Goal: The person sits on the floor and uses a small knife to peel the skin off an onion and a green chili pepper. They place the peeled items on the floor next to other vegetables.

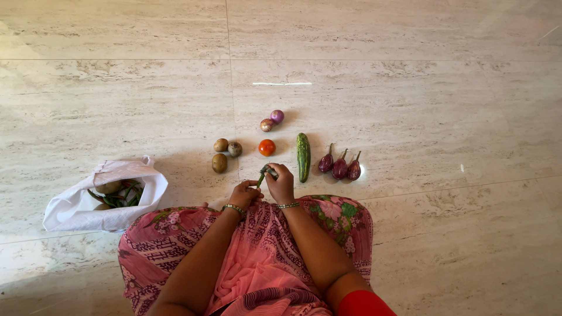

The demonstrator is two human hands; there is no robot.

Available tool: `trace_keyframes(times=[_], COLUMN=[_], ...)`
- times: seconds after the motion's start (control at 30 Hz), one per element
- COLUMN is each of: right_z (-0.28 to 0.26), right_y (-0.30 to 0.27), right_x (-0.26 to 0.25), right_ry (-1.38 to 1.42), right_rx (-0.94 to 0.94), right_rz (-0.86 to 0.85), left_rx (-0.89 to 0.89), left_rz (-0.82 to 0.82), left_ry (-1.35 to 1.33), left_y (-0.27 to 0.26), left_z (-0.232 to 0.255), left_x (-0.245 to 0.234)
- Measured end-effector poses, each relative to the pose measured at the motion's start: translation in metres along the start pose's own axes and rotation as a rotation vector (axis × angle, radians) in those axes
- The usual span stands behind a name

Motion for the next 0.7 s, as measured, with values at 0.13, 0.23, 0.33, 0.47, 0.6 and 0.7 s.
trace_keyframes(times=[0.13,0.23,0.33,0.47,0.6,0.7], right_z=[-0.007,-0.015,-0.017,-0.014,-0.009,-0.003], right_y=[-0.005,-0.011,-0.017,-0.018,-0.015,-0.014], right_x=[0.006,0.015,0.015,0.013,0.009,0.003], right_ry=[0.054,0.103,0.136,0.112,0.072,0.025], right_rx=[-0.055,-0.112,-0.098,-0.092,-0.11,-0.06], right_rz=[-0.085,-0.22,-0.25,-0.243,-0.165,-0.086], left_rx=[0.084,0.086,0.094,0.094,0.05,0.0], left_rz=[0.024,0.074,0.033,0.031,0.032,0.006], left_ry=[-0.011,-0.058,-0.096,-0.055,-0.003,0.022], left_y=[0.016,0.029,0.035,0.03,0.016,0.006], left_z=[-0.006,-0.013,-0.019,-0.017,-0.011,-0.01], left_x=[-0.012,-0.024,-0.028,-0.025,-0.015,-0.008])
Point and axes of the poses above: each hand's wrist, its own y-axis towards the middle knuckle, its own x-axis out of the palm, z = x × y, the point moved 5 cm from there along y, towards the middle knuckle, and after that the axes turned 11 degrees about -x, right-handed, at the moved point
